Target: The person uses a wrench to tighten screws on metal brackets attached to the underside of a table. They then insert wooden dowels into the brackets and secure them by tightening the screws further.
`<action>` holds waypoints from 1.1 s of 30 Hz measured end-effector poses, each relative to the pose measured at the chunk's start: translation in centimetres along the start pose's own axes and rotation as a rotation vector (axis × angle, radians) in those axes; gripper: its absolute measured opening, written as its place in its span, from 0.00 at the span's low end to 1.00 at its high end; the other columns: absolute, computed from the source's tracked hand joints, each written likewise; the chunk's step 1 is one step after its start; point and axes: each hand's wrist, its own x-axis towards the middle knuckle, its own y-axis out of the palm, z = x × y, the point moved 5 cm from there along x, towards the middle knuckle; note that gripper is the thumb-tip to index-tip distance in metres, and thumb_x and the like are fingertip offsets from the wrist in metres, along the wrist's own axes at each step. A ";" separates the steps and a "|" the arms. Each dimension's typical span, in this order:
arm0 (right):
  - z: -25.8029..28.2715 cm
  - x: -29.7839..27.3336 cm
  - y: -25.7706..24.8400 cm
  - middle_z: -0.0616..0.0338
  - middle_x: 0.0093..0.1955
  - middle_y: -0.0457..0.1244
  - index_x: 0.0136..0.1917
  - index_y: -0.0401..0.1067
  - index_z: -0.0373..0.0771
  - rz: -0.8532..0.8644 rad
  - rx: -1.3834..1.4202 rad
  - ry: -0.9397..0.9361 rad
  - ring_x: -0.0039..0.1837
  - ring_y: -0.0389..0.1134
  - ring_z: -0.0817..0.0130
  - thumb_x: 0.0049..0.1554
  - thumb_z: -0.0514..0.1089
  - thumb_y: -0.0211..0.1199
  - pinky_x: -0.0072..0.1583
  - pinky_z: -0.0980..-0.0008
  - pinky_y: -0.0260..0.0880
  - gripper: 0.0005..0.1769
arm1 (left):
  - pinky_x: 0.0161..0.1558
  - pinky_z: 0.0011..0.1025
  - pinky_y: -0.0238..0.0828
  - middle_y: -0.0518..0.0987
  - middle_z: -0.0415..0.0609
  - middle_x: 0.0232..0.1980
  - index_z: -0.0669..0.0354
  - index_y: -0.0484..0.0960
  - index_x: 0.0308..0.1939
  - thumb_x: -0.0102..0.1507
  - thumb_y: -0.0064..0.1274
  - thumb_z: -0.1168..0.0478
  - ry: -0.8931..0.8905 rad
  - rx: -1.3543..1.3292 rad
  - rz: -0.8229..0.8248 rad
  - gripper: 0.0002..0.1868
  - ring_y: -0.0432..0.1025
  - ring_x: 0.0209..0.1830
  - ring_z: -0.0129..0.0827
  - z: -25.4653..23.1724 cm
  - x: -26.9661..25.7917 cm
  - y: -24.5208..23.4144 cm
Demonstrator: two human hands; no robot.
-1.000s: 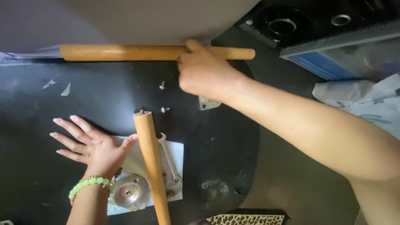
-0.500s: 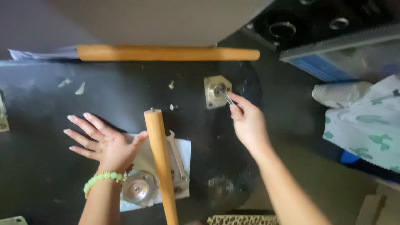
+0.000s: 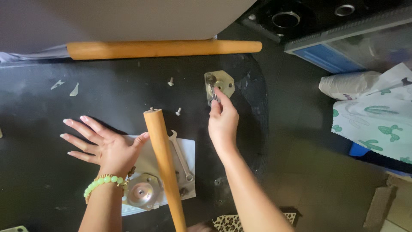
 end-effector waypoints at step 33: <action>4.2 3.2 -5.1 0.49 0.46 0.71 0.59 0.79 0.49 0.145 -0.376 -0.156 0.44 0.74 0.61 0.60 0.45 0.64 0.50 0.66 0.72 0.14 | 0.70 0.73 0.09 0.15 0.70 0.80 0.73 0.24 0.79 0.44 0.66 0.29 -0.007 0.022 0.000 0.84 0.07 0.77 0.69 -0.1 0.3 -0.1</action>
